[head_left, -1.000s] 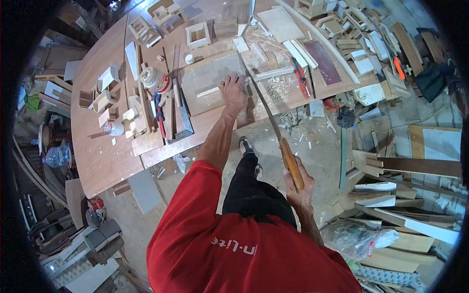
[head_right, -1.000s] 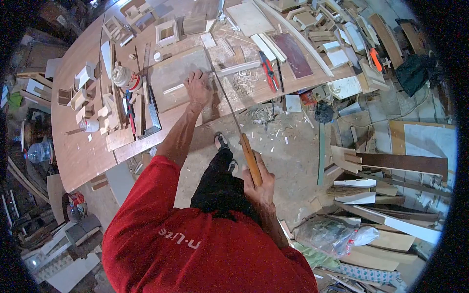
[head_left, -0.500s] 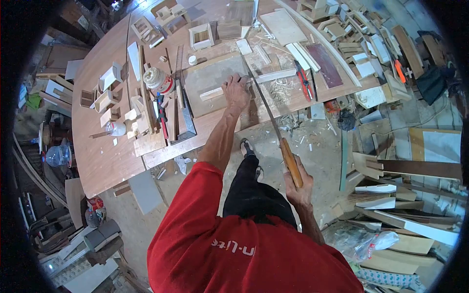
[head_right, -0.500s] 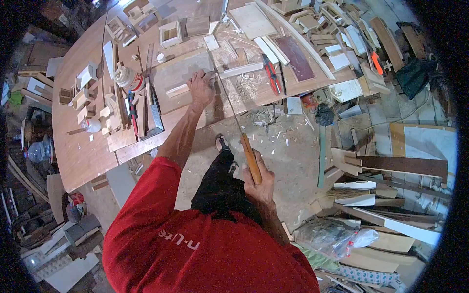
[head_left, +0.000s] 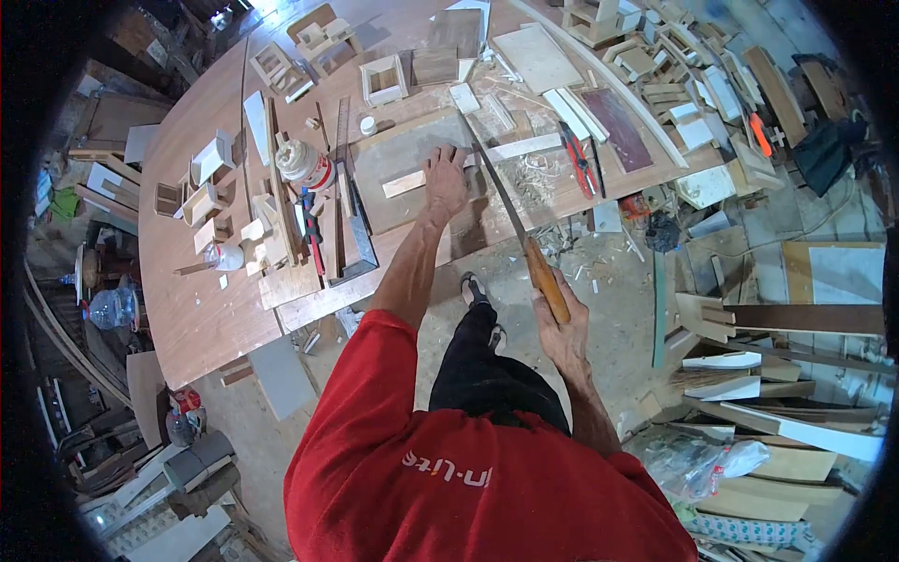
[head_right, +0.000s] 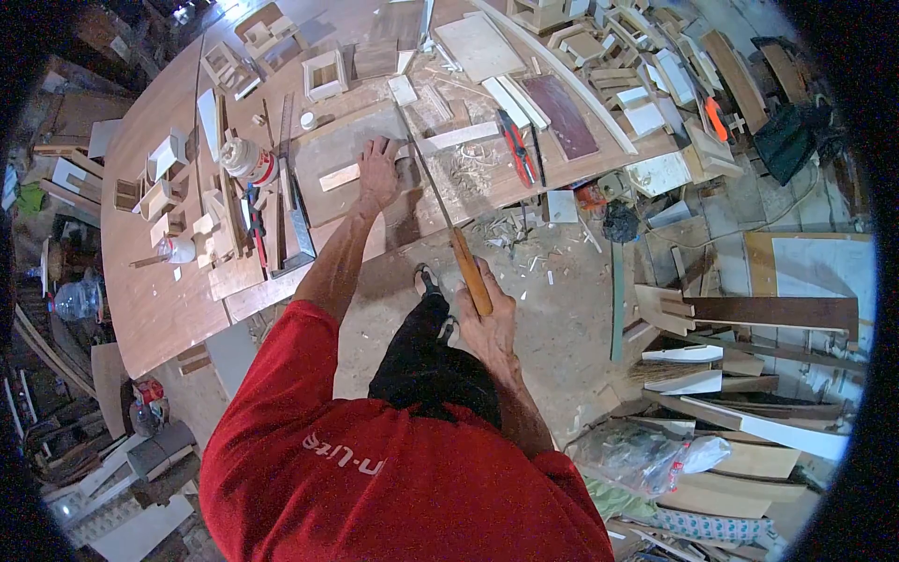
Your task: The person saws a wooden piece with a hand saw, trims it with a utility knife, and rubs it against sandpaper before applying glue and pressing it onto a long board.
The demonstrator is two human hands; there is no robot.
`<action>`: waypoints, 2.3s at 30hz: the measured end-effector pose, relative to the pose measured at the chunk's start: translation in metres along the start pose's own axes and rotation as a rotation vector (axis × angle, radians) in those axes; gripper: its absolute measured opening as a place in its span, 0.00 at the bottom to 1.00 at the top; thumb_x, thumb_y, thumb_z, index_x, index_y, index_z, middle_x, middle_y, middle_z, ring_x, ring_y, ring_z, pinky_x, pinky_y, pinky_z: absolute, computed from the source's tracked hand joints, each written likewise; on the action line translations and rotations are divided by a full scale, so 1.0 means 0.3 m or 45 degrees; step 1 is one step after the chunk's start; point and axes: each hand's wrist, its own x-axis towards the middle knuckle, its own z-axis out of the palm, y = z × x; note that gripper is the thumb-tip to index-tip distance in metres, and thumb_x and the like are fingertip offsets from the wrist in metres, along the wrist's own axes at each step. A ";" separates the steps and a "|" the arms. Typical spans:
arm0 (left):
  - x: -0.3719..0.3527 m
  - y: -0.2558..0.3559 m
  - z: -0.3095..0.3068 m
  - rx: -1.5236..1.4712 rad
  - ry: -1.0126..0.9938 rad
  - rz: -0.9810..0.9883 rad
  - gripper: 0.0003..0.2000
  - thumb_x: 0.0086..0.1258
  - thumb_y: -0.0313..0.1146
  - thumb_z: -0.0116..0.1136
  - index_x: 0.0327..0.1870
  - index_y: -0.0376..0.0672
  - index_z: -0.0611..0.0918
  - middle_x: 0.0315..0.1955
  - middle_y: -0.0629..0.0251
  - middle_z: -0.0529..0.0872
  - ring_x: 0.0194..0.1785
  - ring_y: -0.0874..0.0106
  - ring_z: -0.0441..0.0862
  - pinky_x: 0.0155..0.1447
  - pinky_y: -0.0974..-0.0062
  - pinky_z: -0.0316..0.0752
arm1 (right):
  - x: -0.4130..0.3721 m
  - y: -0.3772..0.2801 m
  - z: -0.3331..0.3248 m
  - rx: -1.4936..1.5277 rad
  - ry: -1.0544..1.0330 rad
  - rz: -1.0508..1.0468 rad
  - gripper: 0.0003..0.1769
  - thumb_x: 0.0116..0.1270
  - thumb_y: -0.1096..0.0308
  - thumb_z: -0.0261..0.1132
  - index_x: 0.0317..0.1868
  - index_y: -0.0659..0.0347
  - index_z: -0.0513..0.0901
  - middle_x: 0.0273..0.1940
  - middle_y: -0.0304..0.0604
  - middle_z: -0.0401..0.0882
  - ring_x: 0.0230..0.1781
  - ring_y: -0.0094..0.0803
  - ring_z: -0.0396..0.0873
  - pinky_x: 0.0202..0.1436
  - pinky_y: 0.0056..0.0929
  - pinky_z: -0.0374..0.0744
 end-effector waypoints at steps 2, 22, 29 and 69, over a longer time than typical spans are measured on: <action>-0.020 0.016 -0.011 0.009 0.077 -0.021 0.18 0.58 0.35 0.62 0.51 0.48 0.77 0.50 0.59 0.73 0.57 0.58 0.67 0.60 0.54 0.60 | 0.003 -0.004 -0.002 0.001 -0.027 0.037 0.26 0.62 0.73 0.63 0.63 0.61 0.72 0.37 0.55 0.83 0.32 0.34 0.82 0.36 0.30 0.79; -0.026 0.050 0.025 -0.130 0.196 -0.233 0.16 0.56 0.32 0.62 0.48 0.52 0.80 0.50 0.63 0.74 0.59 0.57 0.66 0.63 0.53 0.58 | -0.079 -0.089 -0.107 0.012 -0.067 0.075 0.22 0.65 0.74 0.61 0.61 0.63 0.74 0.36 0.53 0.82 0.33 0.27 0.80 0.37 0.28 0.78; -0.030 0.066 -0.004 -0.109 0.133 -0.241 0.17 0.57 0.33 0.62 0.50 0.52 0.79 0.51 0.62 0.74 0.59 0.56 0.66 0.62 0.54 0.59 | -0.076 -0.081 -0.095 -0.097 -0.091 0.086 0.25 0.64 0.73 0.63 0.62 0.61 0.72 0.31 0.56 0.81 0.28 0.33 0.82 0.32 0.29 0.78; -0.023 0.053 0.010 -0.066 0.176 -0.190 0.17 0.53 0.28 0.60 0.47 0.49 0.80 0.50 0.64 0.75 0.57 0.58 0.68 0.61 0.55 0.59 | 0.007 0.079 0.046 0.010 -0.104 0.088 0.27 0.62 0.70 0.61 0.63 0.60 0.70 0.35 0.58 0.82 0.32 0.47 0.85 0.35 0.37 0.80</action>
